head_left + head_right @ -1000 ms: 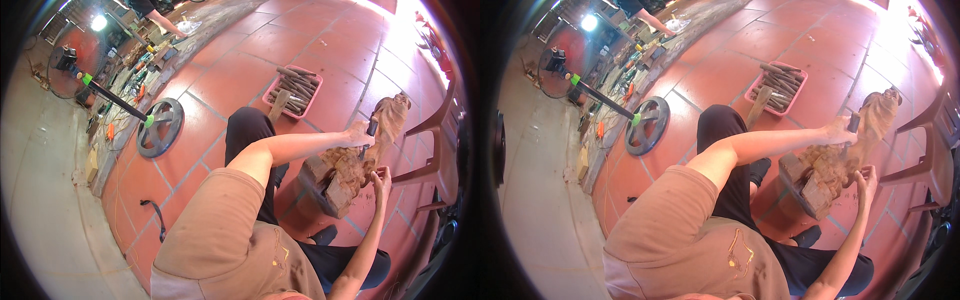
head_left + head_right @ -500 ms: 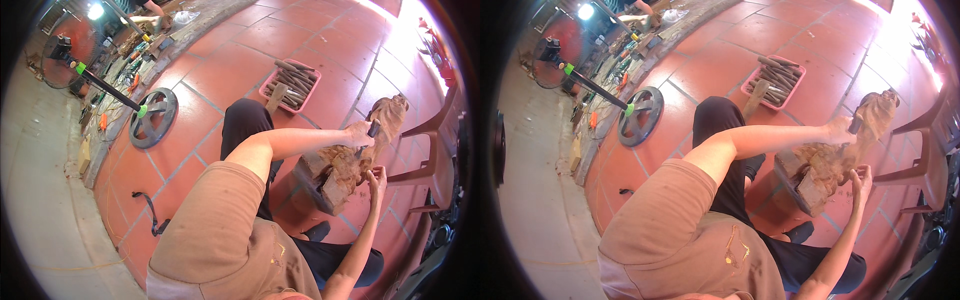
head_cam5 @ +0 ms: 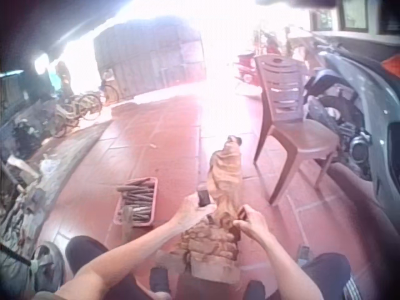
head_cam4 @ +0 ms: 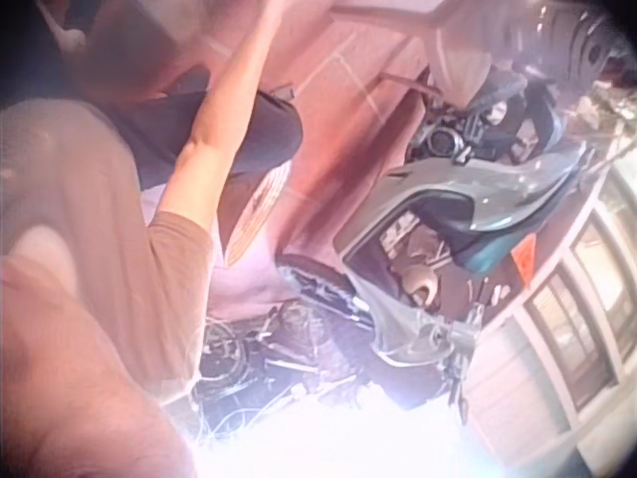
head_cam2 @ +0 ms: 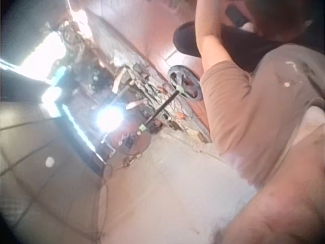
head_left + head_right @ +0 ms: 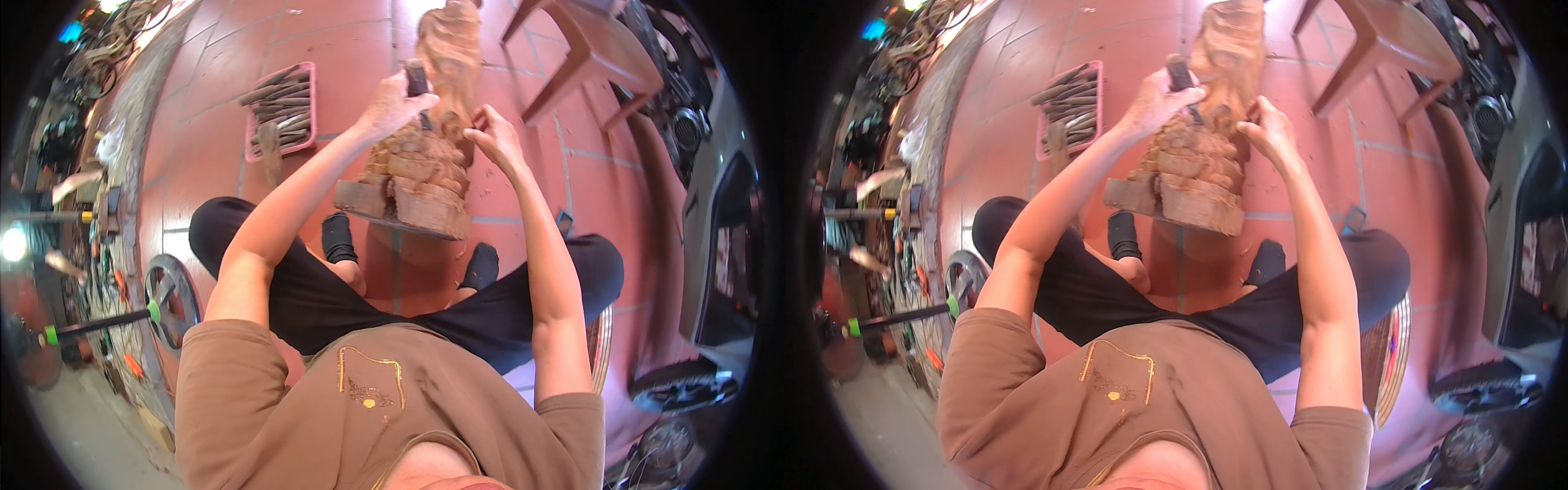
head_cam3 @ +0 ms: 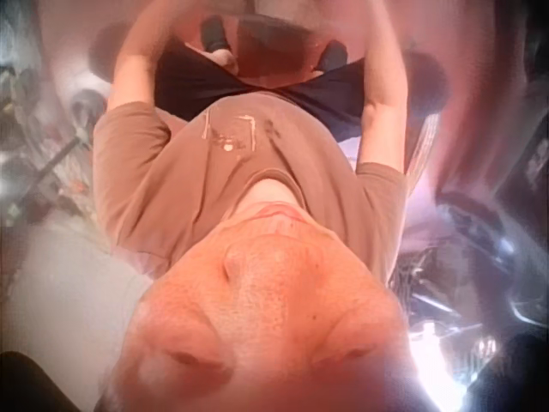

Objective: The person carves a wooden sculpture using a chisel and mallet, focusing on shaping the lower section of the piece. They repeatedly strike the chisel to remove wood and refine the surface details.

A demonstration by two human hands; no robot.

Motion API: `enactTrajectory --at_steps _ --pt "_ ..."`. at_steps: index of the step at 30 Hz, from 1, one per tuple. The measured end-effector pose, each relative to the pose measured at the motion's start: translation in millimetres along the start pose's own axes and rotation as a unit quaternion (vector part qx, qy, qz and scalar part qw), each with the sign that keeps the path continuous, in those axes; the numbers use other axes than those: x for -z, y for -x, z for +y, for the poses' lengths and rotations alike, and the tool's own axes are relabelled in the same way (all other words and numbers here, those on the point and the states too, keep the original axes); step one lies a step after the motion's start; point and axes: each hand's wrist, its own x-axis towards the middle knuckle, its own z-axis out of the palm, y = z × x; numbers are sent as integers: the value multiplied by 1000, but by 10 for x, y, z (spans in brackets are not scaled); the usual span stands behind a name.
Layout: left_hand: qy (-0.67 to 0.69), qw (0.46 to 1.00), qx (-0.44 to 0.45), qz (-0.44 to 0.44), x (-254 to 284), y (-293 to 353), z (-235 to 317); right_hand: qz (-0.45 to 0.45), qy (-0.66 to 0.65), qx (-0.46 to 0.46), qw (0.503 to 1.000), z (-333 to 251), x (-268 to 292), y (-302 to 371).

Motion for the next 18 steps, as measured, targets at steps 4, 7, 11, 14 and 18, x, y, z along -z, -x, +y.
enactTrajectory --at_steps 4,7,11,14,18 --pt "-102 995 -14 -15 -18 -40 79 -9 -2 -39 999 -52 24 23" --pt "-58 998 27 -22 -5 -54 163 -7 3 -37 999 -46 26 45" --pt "34 994 108 4 148 -100 310 -8 8 -32 999 -57 34 52" --pt "59 996 60 17 169 -97 222 -6 16 -17 1000 -14 -10 16" --pt "63 996 64 -1 32 25 166 -5 20 -22 1000 -8 1 1"
